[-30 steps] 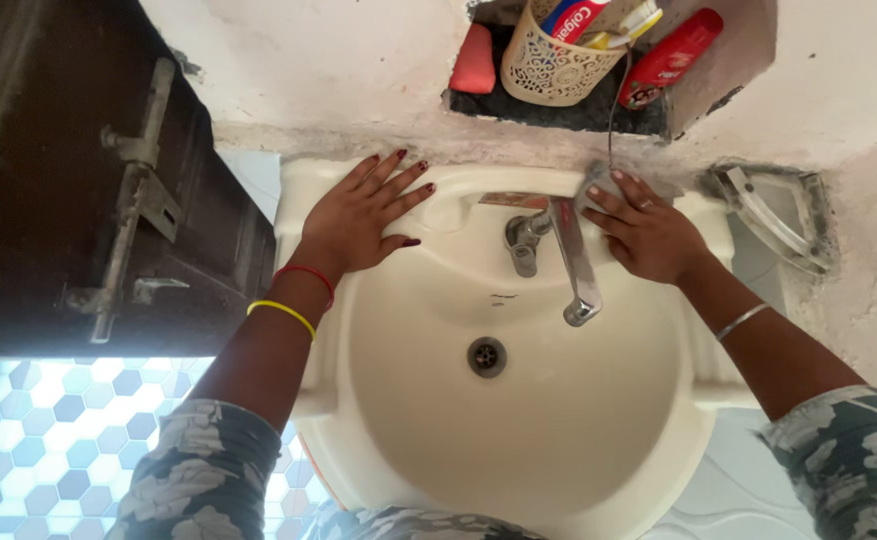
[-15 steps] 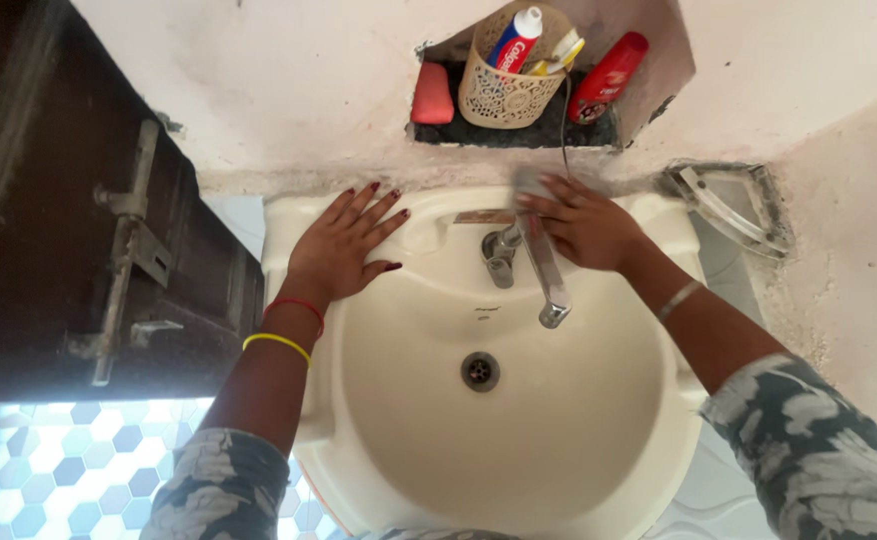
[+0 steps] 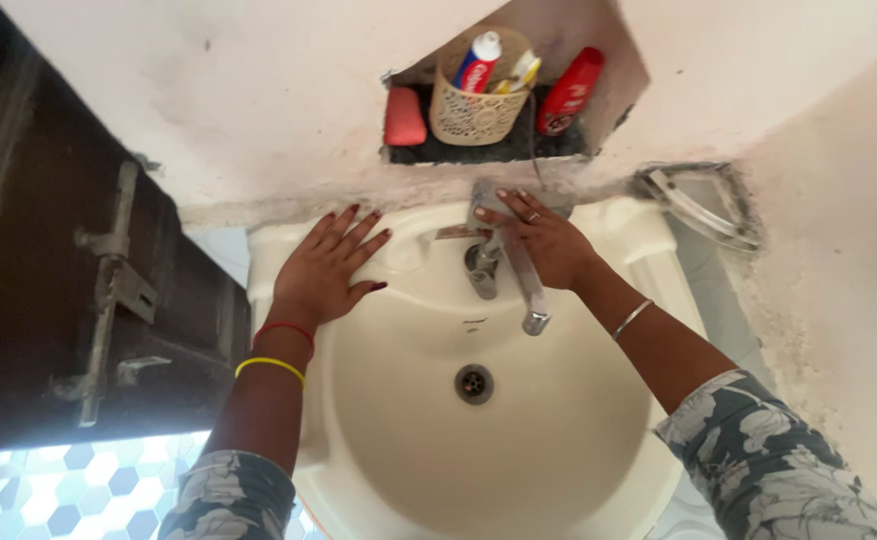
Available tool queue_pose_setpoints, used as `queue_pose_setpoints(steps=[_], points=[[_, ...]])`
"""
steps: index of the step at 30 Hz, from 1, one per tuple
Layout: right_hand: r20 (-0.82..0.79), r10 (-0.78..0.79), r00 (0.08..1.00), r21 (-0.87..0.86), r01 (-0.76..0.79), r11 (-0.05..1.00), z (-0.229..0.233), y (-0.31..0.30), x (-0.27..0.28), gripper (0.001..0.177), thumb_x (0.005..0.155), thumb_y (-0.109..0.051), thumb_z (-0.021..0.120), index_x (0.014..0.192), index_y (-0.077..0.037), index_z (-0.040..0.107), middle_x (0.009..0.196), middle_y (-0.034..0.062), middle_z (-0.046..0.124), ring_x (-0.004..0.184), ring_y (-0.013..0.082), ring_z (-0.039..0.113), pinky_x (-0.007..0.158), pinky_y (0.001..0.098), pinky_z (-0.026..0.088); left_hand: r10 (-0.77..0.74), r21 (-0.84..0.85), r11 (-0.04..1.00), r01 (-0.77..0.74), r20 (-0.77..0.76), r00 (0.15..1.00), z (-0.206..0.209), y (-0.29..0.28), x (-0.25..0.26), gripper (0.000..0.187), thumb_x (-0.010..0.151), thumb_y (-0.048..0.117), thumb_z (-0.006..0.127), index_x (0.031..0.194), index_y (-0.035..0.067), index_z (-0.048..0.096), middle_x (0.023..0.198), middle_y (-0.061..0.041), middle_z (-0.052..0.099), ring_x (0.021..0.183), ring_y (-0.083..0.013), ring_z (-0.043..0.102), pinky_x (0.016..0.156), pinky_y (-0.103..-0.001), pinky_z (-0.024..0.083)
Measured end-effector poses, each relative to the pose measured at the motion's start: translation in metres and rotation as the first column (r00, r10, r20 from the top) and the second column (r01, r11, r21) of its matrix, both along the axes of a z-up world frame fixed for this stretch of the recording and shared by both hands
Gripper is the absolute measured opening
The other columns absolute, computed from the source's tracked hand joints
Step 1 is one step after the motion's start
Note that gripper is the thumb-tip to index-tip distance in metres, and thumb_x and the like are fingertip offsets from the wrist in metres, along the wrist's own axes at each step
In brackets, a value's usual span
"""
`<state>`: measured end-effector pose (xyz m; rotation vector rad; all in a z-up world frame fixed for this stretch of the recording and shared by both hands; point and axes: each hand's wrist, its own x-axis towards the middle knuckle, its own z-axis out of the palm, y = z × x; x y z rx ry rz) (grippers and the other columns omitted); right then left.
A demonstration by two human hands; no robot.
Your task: The person scrubs the bathroom sink basin and faucet with a cloth, repeatedly wiping the basin, faucet, and surrounding counter area. The person rinses the cloth under running water and continues wiping the sink surfaces.
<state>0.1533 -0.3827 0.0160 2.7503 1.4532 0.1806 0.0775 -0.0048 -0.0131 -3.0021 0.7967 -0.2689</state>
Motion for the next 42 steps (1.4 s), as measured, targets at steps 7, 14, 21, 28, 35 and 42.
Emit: queue_pose_setpoints(steps=[7, 14, 21, 28, 35, 42], points=[[-0.050, -0.371, 0.927, 0.219, 0.372, 0.902, -0.034, -0.060, -0.034, 0.049, 0.085, -0.011, 0.064, 0.135, -0.015, 0.065, 0.160, 0.0052, 0.041, 0.150, 0.0407, 0.031, 0.119, 0.0469, 0.034, -0.006, 0.003, 1.000, 0.006, 0.001, 1.000, -0.004, 0.002, 0.001, 0.077, 0.093, 0.064, 0.044, 0.159, 0.028, 0.028, 0.168, 0.000, 0.022, 0.155, -0.0244, 0.014, 0.125, -0.042, 0.011], [-0.066, -0.595, 0.801, 0.400, 0.567, 0.720, -0.078, -0.074, -0.072, 0.050, 0.080, 0.000, 0.064, 0.129, -0.010, 0.067, 0.142, 0.0177, 0.061, 0.132, 0.0463, 0.051, 0.110, 0.0493, 0.044, -0.010, 0.007, 1.000, 0.010, 0.001, 1.000, -0.007, 0.000, 0.001, 0.076, 0.093, 0.064, 0.045, 0.158, 0.027, 0.028, 0.167, -0.001, 0.022, 0.154, -0.0253, 0.014, 0.125, -0.043, 0.011], [-0.142, -0.614, 0.776, 0.452, 0.603, 0.657, -0.093, -0.016, -0.116, 0.035, 0.073, 0.003, 0.066, 0.105, -0.008, 0.074, 0.110, 0.0150, 0.074, 0.108, 0.0367, 0.066, 0.097, 0.0449, 0.054, 0.111, -0.271, 0.959, -0.082, 0.094, 0.989, -0.039, -0.038, -0.025, 0.077, 0.091, 0.044, 0.062, 0.152, 0.005, 0.038, 0.162, -0.017, 0.030, 0.150, -0.0412, 0.019, 0.121, -0.055, 0.015], [-0.945, 0.253, 0.209, 0.201, 0.978, -0.060, -0.100, 0.055, -0.200, 0.043, 0.080, 0.009, 0.058, 0.119, -0.006, 0.069, 0.104, 0.0115, 0.068, 0.086, 0.0210, 0.063, 0.079, 0.0365, 0.054, 0.054, -0.848, 0.312, -0.427, -0.433, 0.900, -0.092, -0.117, -0.149, 0.055, 0.094, 0.029, 0.065, 0.141, 0.005, 0.051, 0.139, -0.016, 0.058, 0.127, -0.0327, 0.059, 0.107, -0.043, 0.048], [-0.924, 0.255, 0.284, 0.346, 0.906, 0.245, -0.056, 0.107, -0.213, 0.044, 0.083, 0.008, 0.058, 0.125, -0.006, 0.058, 0.123, 0.0118, 0.067, 0.112, 0.0198, 0.066, 0.096, 0.0311, 0.053, -0.518, -0.355, -0.279, -0.892, -0.727, 0.451, -0.084, -0.095, -0.147, 0.039, 0.091, 0.030, 0.066, 0.120, 0.004, 0.064, 0.112, -0.011, 0.071, 0.101, -0.0220, 0.069, 0.088, -0.038, 0.057], [-0.357, -0.260, 0.897, 0.721, 0.442, 0.535, 0.051, 0.097, -0.170, 0.033, 0.085, 0.001, 0.062, 0.117, -0.006, 0.067, 0.125, 0.0122, 0.069, 0.114, 0.0298, 0.068, 0.090, 0.0384, 0.056, 0.218, -0.905, -0.143, -0.402, -0.425, 0.879, -0.012, -0.048, -0.074, 0.034, 0.086, 0.030, 0.075, 0.106, 0.003, 0.074, 0.095, -0.006, 0.077, 0.085, -0.0195, 0.071, 0.074, -0.033, 0.055]])
